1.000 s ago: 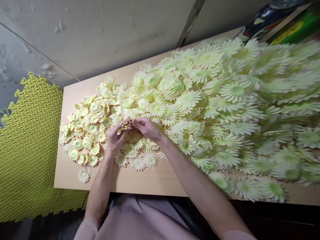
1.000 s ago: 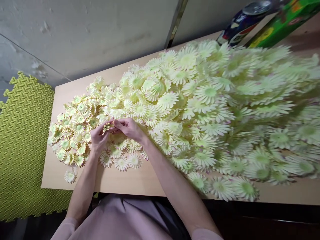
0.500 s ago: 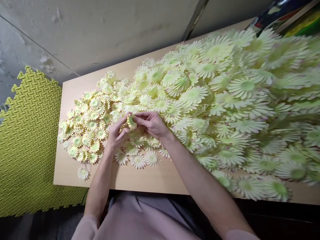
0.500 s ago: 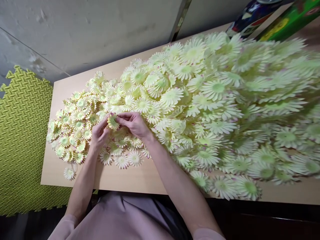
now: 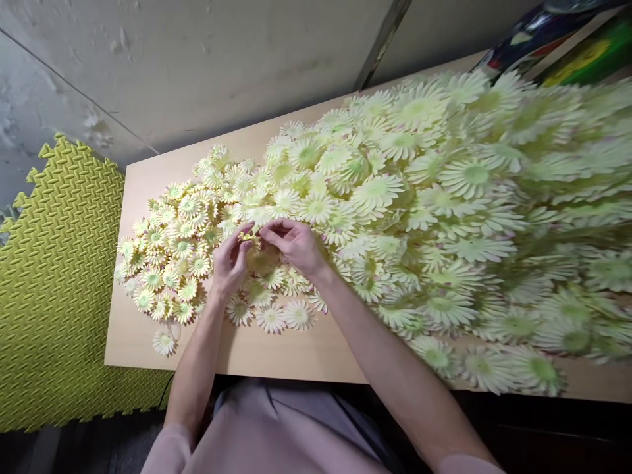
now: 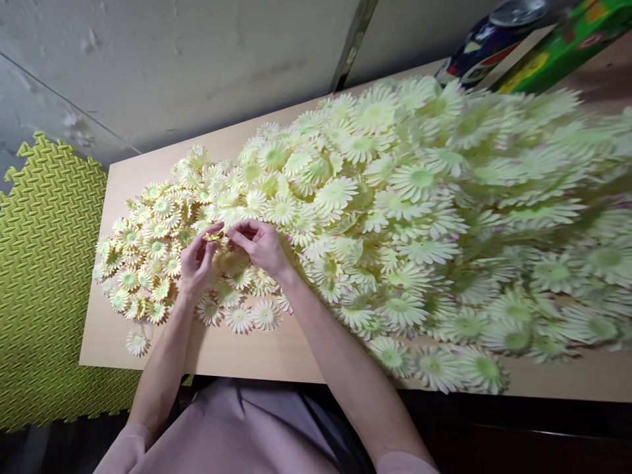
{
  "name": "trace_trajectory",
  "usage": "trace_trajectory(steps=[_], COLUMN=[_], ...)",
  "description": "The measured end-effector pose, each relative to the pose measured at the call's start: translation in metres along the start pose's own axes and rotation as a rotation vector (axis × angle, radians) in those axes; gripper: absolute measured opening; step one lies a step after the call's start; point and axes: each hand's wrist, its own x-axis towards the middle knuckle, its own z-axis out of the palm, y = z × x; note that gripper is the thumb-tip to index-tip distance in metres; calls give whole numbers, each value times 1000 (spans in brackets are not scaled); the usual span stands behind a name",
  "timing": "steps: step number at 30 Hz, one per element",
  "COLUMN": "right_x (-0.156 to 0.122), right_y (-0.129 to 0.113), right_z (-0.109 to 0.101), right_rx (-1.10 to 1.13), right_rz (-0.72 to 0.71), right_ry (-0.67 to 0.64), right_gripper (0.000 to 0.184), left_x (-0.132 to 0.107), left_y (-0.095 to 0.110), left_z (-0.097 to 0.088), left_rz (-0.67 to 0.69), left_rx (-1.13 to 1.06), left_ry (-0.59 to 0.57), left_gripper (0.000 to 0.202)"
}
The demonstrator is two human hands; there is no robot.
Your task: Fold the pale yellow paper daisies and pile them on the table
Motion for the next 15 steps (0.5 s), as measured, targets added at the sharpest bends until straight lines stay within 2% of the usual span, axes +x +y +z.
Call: trace_trajectory(steps=[5,8,13,15], right_x=[0,0,-1,-1], right_y=[4,4,0,-1], right_z=[-3,-4,-7,-7], right_rx=[8,0,55,98], right_rz=[23,12,27,60], right_ry=[12,-21,-180,-202], right_gripper=[36,38,19,21], left_x=[2,2,3,3], left_y=[-4,-3,-1,-1], left_z=[-1,-1,-3,-3], left_rz=[72,47,-4,-30], left_rx=[-25,-63,-71,-68], left_ry=[19,2,-83,-66], left_gripper=[34,35,39,39])
